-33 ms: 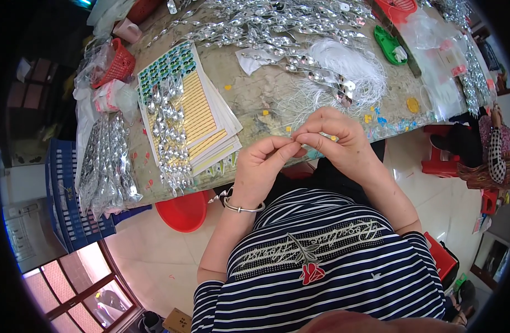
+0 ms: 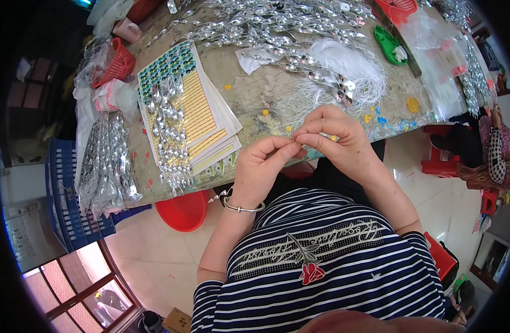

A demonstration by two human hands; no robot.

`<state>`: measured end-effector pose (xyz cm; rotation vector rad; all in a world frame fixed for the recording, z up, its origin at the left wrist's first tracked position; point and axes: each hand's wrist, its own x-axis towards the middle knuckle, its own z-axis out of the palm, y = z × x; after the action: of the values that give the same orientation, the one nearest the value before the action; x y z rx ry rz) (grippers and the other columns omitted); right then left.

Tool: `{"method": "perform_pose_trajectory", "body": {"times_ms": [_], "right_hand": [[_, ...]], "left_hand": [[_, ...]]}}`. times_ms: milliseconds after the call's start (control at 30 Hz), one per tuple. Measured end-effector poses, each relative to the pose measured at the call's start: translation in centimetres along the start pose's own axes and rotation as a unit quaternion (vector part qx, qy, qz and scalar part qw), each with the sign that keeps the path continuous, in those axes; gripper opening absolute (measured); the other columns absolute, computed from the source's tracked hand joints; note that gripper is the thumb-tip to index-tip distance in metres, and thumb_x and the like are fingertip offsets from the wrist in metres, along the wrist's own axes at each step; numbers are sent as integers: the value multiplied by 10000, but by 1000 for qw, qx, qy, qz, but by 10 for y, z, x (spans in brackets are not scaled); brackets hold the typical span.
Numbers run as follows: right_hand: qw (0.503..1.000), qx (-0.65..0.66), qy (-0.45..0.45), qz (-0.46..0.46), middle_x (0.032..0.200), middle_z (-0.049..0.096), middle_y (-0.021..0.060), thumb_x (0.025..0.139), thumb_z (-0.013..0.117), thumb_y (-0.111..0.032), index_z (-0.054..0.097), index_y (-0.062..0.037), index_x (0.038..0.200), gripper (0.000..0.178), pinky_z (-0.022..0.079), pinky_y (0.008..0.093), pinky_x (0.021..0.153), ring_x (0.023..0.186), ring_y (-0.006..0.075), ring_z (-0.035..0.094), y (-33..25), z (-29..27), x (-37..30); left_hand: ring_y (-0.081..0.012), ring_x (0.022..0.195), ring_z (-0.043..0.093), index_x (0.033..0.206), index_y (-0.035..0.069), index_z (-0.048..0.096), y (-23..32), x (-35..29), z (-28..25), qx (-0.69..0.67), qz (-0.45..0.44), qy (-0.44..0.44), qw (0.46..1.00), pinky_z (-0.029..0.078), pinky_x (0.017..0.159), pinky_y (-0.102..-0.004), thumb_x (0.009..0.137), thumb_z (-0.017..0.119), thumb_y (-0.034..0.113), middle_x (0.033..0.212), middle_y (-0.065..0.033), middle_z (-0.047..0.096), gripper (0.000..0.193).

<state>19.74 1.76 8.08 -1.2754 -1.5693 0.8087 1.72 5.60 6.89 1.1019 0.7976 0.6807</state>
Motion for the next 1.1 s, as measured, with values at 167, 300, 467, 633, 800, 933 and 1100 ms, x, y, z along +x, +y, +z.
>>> {"method": "perform_pose_trajectory", "body": {"times_ms": [167,300,467,633,800,933,1100], "right_hand": [[1000,-23,9,-1,834,608,37,786,682,-80,714,-68,899,118,441,276,727,808,153,572,-1,-2,1],[1000,-11,-12,2,837,606,41,783,684,-80,711,-61,893,115,440,275,727,805,152,573,-2,-4,0],[997,48,-18,54,843,607,38,802,674,-83,697,-44,863,76,444,264,746,814,132,572,-1,-4,-1],[995,66,13,71,839,598,29,818,663,-84,691,-39,862,70,442,255,749,812,117,561,2,-1,-3],[994,78,36,70,838,595,24,829,652,-87,692,-36,869,76,440,253,748,814,118,561,6,1,-6],[995,75,33,62,840,595,21,836,644,-86,696,-36,888,88,440,254,750,834,118,559,9,1,-8],[993,90,23,68,848,595,23,845,632,-79,695,-32,901,97,436,254,767,853,120,554,11,2,-9]], "left_hand": [[-132,795,645,936,-24,647,3,-1,1,19,-24,-20,999,510,742,-232,870,602,36,833,-84,669,100],[-116,766,638,936,-16,651,3,0,0,-7,-48,-40,998,508,717,-219,863,613,38,808,-69,663,98],[-85,665,589,947,-10,653,-1,1,1,32,-34,-37,998,474,632,-198,864,620,58,786,-65,659,112],[-57,584,510,952,-2,649,-6,1,4,-28,-24,-15,999,401,540,-184,869,617,72,755,-47,642,115],[-17,527,397,940,11,646,-5,1,13,-45,-21,22,999,282,471,-158,868,624,86,735,-30,623,106],[-9,554,426,933,24,658,-6,0,9,-39,-17,16,999,292,480,-151,866,633,107,738,-16,627,109],[-3,555,449,919,37,670,-6,0,6,-36,-25,10,999,314,481,-152,864,641,123,724,4,631,107]]}}
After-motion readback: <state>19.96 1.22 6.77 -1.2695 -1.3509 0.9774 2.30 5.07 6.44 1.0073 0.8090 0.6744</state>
